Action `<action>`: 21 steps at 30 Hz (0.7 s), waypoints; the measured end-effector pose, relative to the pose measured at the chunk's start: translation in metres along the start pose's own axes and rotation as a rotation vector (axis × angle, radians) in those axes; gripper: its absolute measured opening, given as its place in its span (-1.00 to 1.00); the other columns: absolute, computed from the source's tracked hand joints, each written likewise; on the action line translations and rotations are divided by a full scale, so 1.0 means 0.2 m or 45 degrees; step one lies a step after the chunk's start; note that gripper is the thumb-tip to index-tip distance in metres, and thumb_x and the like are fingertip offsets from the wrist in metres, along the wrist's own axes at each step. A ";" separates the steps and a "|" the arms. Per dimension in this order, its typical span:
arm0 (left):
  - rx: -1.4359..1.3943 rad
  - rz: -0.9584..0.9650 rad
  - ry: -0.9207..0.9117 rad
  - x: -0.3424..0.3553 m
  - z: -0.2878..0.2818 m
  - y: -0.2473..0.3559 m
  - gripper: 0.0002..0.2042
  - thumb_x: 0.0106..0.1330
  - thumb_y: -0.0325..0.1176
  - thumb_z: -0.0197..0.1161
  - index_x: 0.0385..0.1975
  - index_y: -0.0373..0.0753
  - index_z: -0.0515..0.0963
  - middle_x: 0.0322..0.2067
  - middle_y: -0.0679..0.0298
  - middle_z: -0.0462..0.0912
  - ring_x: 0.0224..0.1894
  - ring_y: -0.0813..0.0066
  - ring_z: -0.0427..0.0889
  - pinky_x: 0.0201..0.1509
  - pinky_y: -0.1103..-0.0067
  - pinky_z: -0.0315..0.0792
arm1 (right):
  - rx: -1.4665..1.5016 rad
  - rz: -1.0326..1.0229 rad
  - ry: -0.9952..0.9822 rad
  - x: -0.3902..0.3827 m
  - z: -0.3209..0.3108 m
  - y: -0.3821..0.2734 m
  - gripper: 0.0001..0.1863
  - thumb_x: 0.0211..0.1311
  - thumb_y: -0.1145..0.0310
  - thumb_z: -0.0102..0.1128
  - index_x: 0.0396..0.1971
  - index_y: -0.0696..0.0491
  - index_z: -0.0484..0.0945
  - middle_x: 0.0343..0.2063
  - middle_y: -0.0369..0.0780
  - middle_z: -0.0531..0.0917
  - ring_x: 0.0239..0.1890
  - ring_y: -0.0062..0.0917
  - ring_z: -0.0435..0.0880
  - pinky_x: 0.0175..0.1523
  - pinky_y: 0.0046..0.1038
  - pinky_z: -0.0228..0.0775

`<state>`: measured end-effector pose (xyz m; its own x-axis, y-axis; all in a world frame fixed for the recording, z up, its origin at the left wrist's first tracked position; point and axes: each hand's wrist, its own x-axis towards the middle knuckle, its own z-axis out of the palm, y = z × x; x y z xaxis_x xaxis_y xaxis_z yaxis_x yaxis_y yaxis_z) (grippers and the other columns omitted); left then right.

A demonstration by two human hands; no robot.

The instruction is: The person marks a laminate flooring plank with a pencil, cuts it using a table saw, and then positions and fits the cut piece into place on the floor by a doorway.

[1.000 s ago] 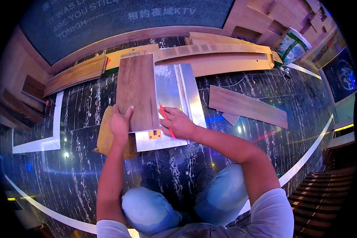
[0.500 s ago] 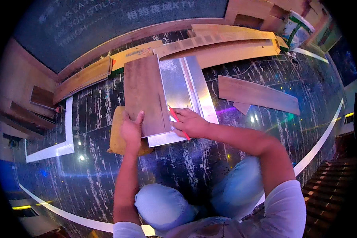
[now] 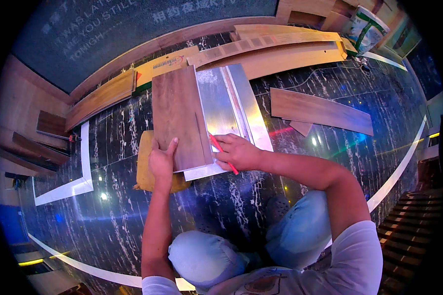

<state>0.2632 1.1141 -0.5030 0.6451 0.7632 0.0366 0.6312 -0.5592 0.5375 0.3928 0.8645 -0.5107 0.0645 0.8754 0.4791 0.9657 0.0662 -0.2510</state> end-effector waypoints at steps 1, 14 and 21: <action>-0.018 -0.002 -0.006 -0.01 -0.01 0.01 -0.19 0.13 0.27 0.35 0.11 -0.42 0.48 -0.21 -0.24 0.69 -0.11 -0.24 0.68 -0.04 0.12 0.52 | 0.007 -0.011 -0.002 0.00 0.00 0.00 -0.72 0.10 0.28 0.31 -0.21 0.09 0.67 0.01 0.01 0.63 0.17 -0.10 0.54 0.20 -0.17 0.41; -0.007 -0.045 -0.062 -0.20 -0.04 -0.02 -0.21 0.16 0.21 0.37 0.15 -0.41 0.46 -0.22 -0.22 0.68 -0.18 -0.23 0.68 -0.14 0.14 0.51 | 0.017 -0.137 -0.074 -0.05 -0.04 -0.02 -0.75 0.03 0.29 0.35 -0.28 0.03 0.59 -0.07 -0.10 0.65 0.05 -0.21 0.63 0.04 -0.24 0.50; 0.113 0.007 0.021 -0.25 -0.02 -0.10 -0.29 0.16 0.17 0.40 0.02 -0.41 0.51 -0.22 -0.16 0.68 -0.16 -0.21 0.67 -0.10 0.18 0.50 | 0.035 -0.150 -0.117 -0.06 -0.05 -0.03 -0.76 0.01 0.28 0.33 -0.32 0.02 0.55 -0.19 -0.19 0.65 -0.04 -0.28 0.65 -0.01 -0.27 0.51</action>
<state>0.2169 1.0880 -0.5118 0.6416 0.7651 0.0538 0.6640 -0.5892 0.4604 0.3894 0.8496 -0.5070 -0.0735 0.9007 0.4281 0.9580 0.1831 -0.2207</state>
